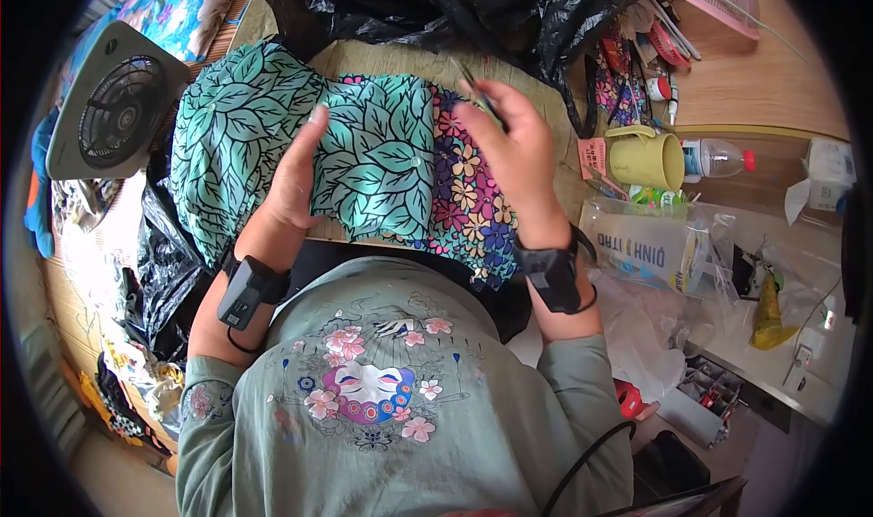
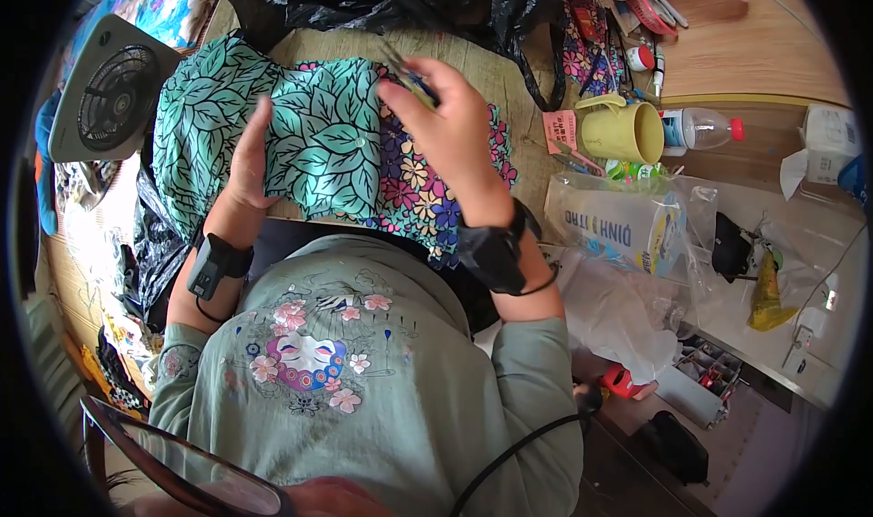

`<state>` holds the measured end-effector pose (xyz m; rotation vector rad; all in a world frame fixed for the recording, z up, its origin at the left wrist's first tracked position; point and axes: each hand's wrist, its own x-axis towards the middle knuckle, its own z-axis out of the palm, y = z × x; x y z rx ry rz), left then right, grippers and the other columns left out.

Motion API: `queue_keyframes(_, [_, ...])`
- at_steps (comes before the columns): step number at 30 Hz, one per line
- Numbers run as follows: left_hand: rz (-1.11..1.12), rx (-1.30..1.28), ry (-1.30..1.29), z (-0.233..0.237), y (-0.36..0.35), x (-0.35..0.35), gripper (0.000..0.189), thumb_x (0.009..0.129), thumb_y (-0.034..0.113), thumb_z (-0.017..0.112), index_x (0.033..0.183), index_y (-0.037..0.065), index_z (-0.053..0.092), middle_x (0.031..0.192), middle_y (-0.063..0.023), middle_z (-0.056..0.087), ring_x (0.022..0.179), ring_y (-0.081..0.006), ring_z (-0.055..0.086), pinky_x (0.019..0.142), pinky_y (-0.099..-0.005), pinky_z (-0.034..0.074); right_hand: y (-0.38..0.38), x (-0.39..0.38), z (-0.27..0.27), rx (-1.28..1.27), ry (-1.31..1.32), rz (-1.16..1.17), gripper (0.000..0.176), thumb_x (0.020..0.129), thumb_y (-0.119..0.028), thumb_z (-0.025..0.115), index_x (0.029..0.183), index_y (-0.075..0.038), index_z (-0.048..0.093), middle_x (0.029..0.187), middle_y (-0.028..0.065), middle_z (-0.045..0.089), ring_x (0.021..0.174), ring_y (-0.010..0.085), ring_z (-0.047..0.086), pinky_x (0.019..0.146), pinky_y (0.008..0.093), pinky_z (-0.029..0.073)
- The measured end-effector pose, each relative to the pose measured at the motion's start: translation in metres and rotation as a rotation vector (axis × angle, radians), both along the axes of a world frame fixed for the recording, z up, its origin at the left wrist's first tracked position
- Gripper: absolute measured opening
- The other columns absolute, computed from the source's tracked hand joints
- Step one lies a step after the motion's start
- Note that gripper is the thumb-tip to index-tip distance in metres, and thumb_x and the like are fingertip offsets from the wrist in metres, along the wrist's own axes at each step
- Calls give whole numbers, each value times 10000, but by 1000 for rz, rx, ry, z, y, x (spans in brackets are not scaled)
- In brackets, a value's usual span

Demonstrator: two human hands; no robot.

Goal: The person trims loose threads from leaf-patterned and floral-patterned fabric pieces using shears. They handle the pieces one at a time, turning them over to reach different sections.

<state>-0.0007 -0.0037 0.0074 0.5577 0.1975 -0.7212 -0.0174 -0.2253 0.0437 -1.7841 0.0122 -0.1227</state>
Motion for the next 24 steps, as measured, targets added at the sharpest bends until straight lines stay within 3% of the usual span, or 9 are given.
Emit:
queue_keyframes(2, [-27,224,-77,-11,3,0,352,942,232,504,1161,-38,560,1071,-126,653,952,-230,649,846,-364,533,-20,-15,-5,-90,7,-27,358,867,-167,668,1155,28,583,1064,44,657,883,108,617,733,240,490])
queue_keyframes(6, [-77,215,-40,-8,5,2,293,933,167,510,1133,-38,574,1044,-125,660,908,-226,661,808,-355,549,-48,-42,-23,-237,-88,-8,387,857,-144,675,1202,5,583,989,51,673,827,114,614,740,249,480])
queue_keyframes(9, [-70,192,2,-4,4,2,287,937,150,499,1139,-43,567,1046,-131,658,893,-227,665,806,-353,551,-53,-61,-19,-537,16,48,381,837,-120,683,1203,-42,608,865,74,674,750,115,596,685,261,470])
queue_keyframes(13, [-62,161,32,-4,4,2,290,942,147,490,1146,-48,558,1048,-137,655,889,-229,667,808,-355,553,-52,-67,-27,-657,67,70,371,814,-127,700,1179,-95,638,738,94,633,661,138,569,623,276,454])
queue_keyframes(24, [-53,138,45,-8,3,1,327,946,189,481,1142,-60,564,1024,-143,666,879,-231,667,809,-350,546,-45,-65,-29,-717,35,52,362,804,-181,716,1160,-151,656,669,88,588,579,180,542,565,286,442])
